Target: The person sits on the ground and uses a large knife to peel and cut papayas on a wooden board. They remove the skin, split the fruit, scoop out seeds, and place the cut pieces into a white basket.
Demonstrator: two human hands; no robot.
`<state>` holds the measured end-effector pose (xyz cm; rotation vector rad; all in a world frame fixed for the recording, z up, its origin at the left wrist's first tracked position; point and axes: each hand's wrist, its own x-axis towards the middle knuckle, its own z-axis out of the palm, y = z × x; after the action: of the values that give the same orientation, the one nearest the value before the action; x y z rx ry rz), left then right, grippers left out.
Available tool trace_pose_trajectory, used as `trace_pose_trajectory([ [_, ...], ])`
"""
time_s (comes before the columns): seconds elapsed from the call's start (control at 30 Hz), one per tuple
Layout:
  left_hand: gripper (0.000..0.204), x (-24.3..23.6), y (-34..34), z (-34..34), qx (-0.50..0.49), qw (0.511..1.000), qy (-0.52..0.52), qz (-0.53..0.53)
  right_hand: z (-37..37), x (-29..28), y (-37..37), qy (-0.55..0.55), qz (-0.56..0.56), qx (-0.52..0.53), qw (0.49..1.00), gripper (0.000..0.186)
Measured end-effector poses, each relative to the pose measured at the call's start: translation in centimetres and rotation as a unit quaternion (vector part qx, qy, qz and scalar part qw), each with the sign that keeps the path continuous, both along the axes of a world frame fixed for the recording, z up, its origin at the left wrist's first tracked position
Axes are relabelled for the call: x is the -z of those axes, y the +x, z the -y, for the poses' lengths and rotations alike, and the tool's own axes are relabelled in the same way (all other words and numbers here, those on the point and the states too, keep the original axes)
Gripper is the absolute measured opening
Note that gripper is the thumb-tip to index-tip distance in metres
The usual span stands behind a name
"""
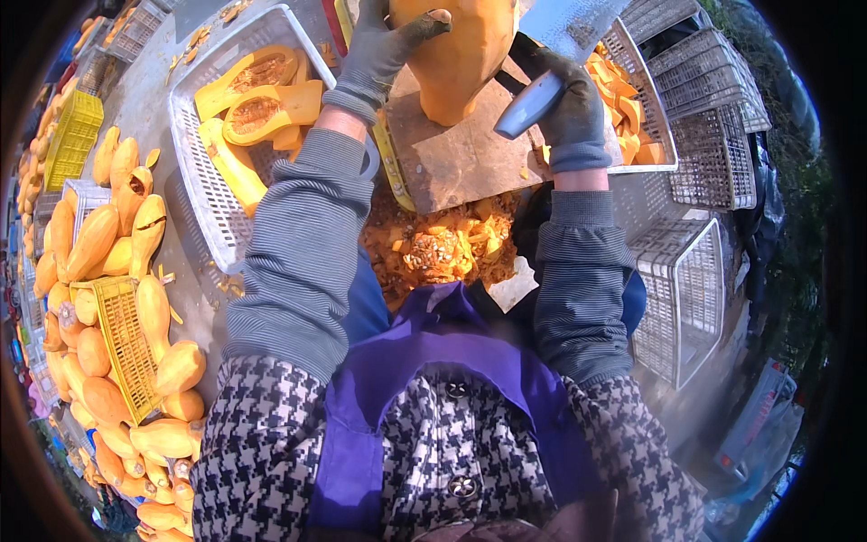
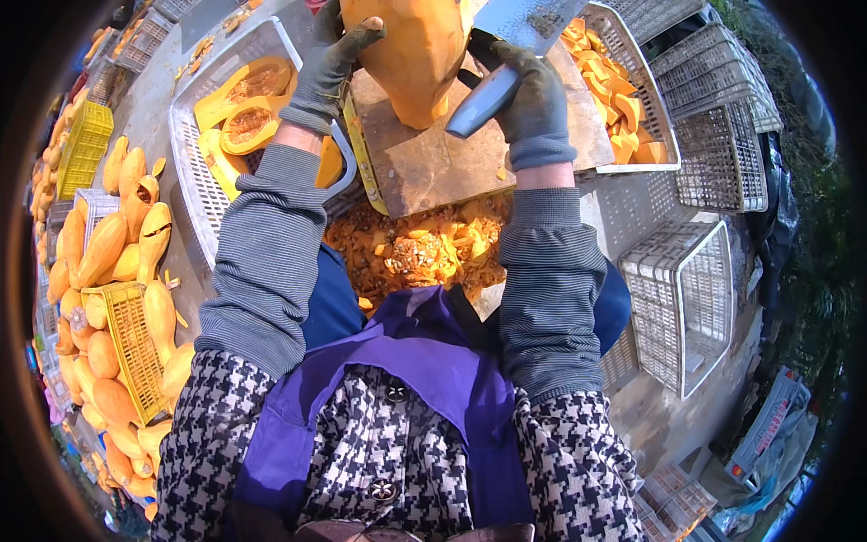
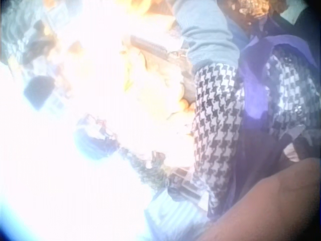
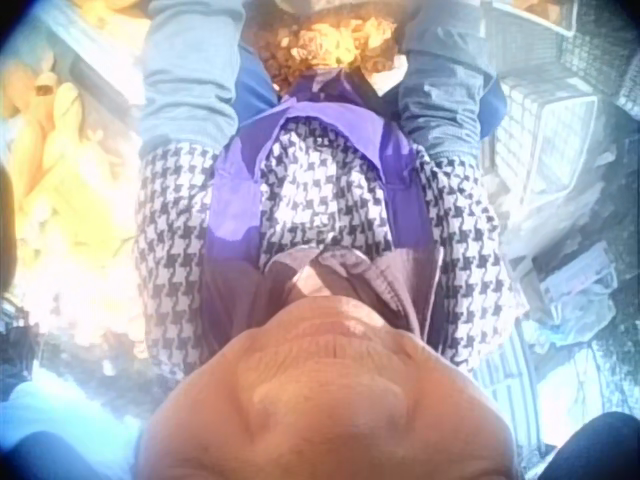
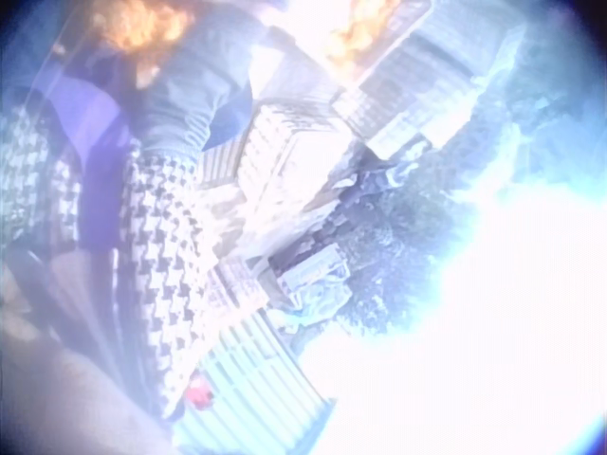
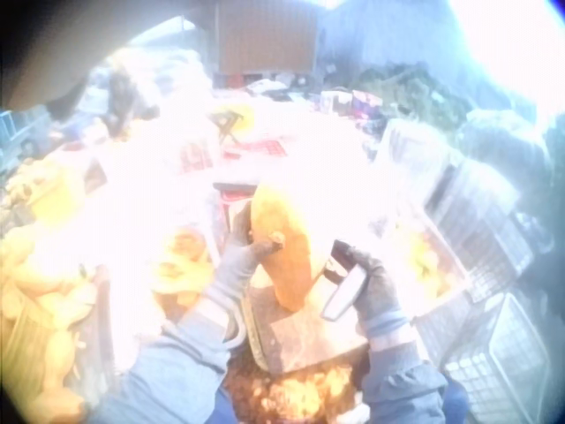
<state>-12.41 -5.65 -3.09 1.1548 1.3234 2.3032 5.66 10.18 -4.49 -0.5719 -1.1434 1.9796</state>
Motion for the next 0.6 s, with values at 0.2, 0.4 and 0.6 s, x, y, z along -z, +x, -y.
trace_pose_trajectory([
  [0.2, 0.095, -1.0, 0.8, -2.0, -0.091, 0.981, -0.167, -0.040, 0.7, -5.3, 1.7, 0.205, 0.161, -0.081, 0.962, 0.021],
  [0.4, 0.111, -0.3, 0.6, -2.6, 0.010, 0.993, -0.117, -0.018, 0.5, -10.6, 2.6, 0.372, 0.323, -0.132, 0.860, 0.020],
  [0.6, 0.109, 0.4, 1.6, -3.2, -0.001, 0.996, -0.082, 0.021, 0.5, -14.2, 3.1, 0.665, 0.414, -0.065, 0.618, 0.036],
])
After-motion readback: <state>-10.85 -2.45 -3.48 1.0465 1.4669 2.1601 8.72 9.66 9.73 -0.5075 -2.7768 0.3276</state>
